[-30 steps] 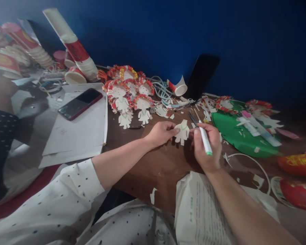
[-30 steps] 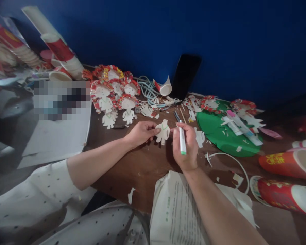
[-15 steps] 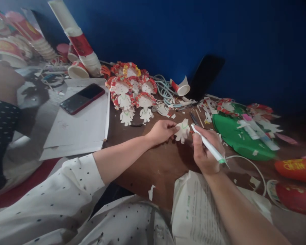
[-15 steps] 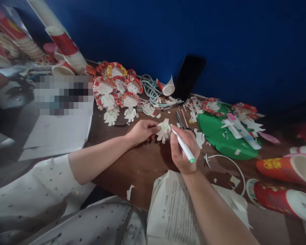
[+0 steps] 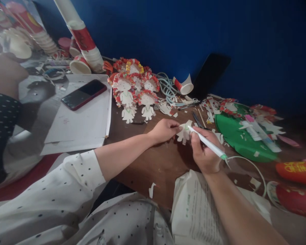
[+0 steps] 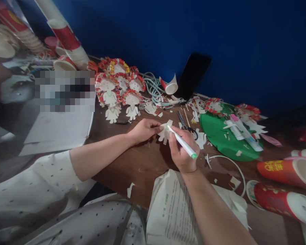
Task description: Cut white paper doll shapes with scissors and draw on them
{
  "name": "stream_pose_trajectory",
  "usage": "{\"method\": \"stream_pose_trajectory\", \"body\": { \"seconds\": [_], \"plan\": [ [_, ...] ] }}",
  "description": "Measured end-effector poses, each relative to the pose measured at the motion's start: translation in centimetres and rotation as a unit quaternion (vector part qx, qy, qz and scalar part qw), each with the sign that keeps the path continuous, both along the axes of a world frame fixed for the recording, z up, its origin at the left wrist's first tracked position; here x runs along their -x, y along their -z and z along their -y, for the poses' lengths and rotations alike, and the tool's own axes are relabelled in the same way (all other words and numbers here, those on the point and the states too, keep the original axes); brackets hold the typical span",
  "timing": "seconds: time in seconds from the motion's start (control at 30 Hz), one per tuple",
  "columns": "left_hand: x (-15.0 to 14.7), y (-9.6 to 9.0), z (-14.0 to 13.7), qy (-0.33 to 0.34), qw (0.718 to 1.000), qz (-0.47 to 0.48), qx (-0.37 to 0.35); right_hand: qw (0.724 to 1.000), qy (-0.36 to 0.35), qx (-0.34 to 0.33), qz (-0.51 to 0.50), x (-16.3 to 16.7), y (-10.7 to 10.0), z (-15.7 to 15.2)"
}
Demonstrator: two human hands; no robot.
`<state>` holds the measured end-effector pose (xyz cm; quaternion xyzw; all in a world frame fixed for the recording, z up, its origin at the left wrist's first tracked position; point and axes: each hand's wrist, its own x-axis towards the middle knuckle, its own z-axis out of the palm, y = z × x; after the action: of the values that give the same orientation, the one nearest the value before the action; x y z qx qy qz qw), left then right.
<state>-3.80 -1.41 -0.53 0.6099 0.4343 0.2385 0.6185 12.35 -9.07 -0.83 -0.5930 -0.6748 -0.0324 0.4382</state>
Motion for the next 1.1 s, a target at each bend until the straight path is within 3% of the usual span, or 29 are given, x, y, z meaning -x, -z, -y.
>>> {"method": "stream_pose_trajectory", "body": {
  "seconds": [0.43, 1.1],
  "plan": [
    [-0.1, 0.2, -0.2, 0.013, 0.996, -0.027, -0.083, 1.000, -0.025, -0.012, -0.006, -0.2, 0.4, -0.5],
    [-0.2, 1.0, -0.3, 0.015, 0.997, 0.000, -0.076, 0.999, -0.029, -0.015, -0.004, -0.3, 0.6, -0.5]
  ]
}}
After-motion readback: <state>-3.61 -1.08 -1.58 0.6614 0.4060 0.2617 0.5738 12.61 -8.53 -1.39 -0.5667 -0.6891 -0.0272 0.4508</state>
